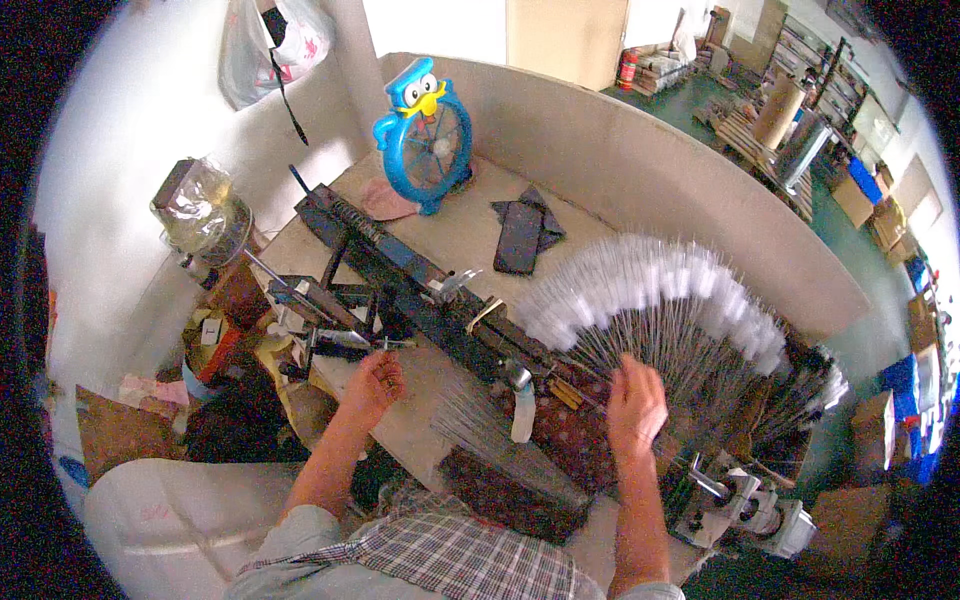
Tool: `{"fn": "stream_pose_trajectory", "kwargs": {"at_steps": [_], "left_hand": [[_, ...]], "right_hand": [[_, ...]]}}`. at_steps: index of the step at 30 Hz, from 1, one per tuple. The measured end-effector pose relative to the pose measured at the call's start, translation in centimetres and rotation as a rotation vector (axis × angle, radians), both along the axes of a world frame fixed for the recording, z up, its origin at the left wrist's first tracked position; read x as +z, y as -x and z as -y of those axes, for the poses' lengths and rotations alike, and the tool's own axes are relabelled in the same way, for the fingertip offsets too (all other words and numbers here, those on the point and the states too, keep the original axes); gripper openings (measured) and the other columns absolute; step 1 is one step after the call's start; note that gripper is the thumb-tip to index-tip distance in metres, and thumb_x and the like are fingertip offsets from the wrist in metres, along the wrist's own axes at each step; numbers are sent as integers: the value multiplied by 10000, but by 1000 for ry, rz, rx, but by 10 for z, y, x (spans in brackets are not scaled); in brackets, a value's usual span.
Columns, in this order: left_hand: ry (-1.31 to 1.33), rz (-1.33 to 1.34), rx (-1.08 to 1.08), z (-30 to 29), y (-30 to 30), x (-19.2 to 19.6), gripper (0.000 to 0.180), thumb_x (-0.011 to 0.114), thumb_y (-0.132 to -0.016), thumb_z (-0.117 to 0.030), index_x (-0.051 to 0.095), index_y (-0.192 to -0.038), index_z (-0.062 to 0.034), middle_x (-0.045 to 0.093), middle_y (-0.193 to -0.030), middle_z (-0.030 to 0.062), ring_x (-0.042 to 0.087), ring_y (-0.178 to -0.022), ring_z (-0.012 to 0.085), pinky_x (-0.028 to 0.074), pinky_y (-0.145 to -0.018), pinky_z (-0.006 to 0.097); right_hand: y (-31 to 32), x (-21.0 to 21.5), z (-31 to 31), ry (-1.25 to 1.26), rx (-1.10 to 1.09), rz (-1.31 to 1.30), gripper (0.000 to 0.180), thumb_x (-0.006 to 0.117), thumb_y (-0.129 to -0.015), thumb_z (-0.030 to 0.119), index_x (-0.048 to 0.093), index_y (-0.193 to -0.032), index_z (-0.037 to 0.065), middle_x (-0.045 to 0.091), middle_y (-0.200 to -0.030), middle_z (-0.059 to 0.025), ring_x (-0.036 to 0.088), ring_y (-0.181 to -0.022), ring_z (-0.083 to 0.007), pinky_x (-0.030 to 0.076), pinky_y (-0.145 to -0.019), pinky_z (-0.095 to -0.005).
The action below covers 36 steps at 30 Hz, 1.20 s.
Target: The person is assembling small industrial brushes using a manual machine and components on a workbench.
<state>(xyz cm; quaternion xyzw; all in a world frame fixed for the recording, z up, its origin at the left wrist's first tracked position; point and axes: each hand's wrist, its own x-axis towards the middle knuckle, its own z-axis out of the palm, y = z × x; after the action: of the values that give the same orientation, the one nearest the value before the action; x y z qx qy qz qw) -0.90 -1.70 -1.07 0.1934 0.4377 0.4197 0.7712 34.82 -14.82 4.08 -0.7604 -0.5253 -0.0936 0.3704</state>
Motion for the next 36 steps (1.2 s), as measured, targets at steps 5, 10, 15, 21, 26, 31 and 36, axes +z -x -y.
{"fn": "stream_pose_trajectory", "kwargs": {"at_steps": [5,10,15,21,26,31,36], "left_hand": [[62,3,42,-14,-10,3,216,620,-846,-266,584,-933,-73,573,-756,12,535,-668,134,439,-601,297],[38,34,95,-12,-10,-5,140,620,-845,-218,596,-867,-82,558,-725,4,517,-635,115,420,-567,262],[-24,-130,264,-10,-21,-3,150,634,-822,-224,573,-807,-88,533,-676,-5,474,-582,99,392,-515,231],[-493,-382,-81,61,-83,35,147,578,-853,-194,579,-838,-47,560,-690,18,512,-596,101,430,-552,242],[-399,-54,-471,112,-194,70,178,553,-906,-185,603,-943,-18,612,-777,41,544,-640,94,458,-593,238],[-434,-84,-501,116,-221,57,167,545,-910,-180,597,-941,-25,596,-756,25,520,-630,83,423,-571,220],[-501,-69,-525,116,-227,58,160,552,-905,-178,599,-923,-26,598,-764,22,511,-623,74,411,-565,207]], "right_hand": [[45,-1,8,343,189,-130,261,675,-757,196,626,-984,77,578,-949,-89,585,-859,-286,485,-717,-385],[40,2,10,447,273,-136,187,674,-729,177,609,-858,59,538,-818,-108,558,-768,-315,467,-655,-412],[42,32,51,476,424,-283,248,597,-744,39,615,-990,57,566,-891,-127,589,-835,-323,497,-739,-400],[10,77,68,182,349,-246,335,561,-711,-56,620,-1029,33,641,-931,-149,609,-879,-305,488,-797,-368],[-12,67,67,201,229,-458,206,634,-770,90,656,-969,42,655,-882,-121,612,-811,-288,485,-734,-361],[-14,66,80,156,216,-394,193,655,-767,111,665,-951,53,649,-820,-122,605,-779,-279,483,-713,-347],[-20,68,89,136,375,-385,204,665,-707,48,663,-910,27,648,-815,-95,596,-756,-259,479,-701,-335]]}}
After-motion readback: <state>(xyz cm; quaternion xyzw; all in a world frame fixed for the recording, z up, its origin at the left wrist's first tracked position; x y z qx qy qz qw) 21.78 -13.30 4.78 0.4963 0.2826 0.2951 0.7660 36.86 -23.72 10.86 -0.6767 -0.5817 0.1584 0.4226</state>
